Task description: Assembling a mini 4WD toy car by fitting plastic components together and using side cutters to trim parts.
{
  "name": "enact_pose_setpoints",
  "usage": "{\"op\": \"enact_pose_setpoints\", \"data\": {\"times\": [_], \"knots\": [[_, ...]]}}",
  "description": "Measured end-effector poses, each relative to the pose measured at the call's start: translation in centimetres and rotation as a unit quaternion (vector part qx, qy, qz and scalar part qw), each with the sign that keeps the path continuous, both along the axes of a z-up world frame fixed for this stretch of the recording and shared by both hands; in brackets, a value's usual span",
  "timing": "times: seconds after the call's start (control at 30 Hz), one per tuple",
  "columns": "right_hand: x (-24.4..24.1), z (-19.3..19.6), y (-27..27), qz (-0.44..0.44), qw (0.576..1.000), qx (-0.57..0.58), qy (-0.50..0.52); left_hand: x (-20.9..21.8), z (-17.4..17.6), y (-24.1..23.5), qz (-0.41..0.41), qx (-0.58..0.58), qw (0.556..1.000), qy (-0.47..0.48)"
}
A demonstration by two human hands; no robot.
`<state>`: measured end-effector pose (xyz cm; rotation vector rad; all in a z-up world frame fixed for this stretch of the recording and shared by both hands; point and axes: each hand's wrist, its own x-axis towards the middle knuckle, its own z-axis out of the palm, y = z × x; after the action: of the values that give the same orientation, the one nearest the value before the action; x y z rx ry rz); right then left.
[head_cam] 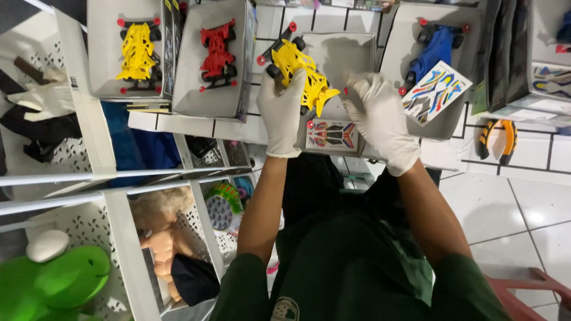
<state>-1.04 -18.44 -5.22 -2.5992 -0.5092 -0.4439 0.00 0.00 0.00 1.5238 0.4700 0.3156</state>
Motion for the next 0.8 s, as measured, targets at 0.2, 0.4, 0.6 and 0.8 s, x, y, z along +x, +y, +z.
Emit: {"op": "enact_pose_setpoints", "data": {"times": [0.2, 0.4, 0.6, 0.8], "knots": [[-2.1, -0.8, -0.1, 0.040, 0.995, 0.091, 0.011, 0.0, -0.7, -0.1, 0.003, -0.008, 1.000, -0.015], [-2.6, -1.4, 2.6, 0.077, 0.979, 0.180, -0.049, -0.7, -0.1, -1.4, 0.018, 0.029, 0.999, -0.030], [-2.6, -2.6, 2.0, 0.088, 0.980, 0.160, -0.078, -1.0, -0.8, -1.3, 0.018, 0.012, 0.999, -0.026], [-3.9, 1.0, 1.9, 0.091, 0.979, 0.183, -0.017, -1.2, 0.4, -1.8, 0.024, -0.002, 1.000, -0.019]]}}
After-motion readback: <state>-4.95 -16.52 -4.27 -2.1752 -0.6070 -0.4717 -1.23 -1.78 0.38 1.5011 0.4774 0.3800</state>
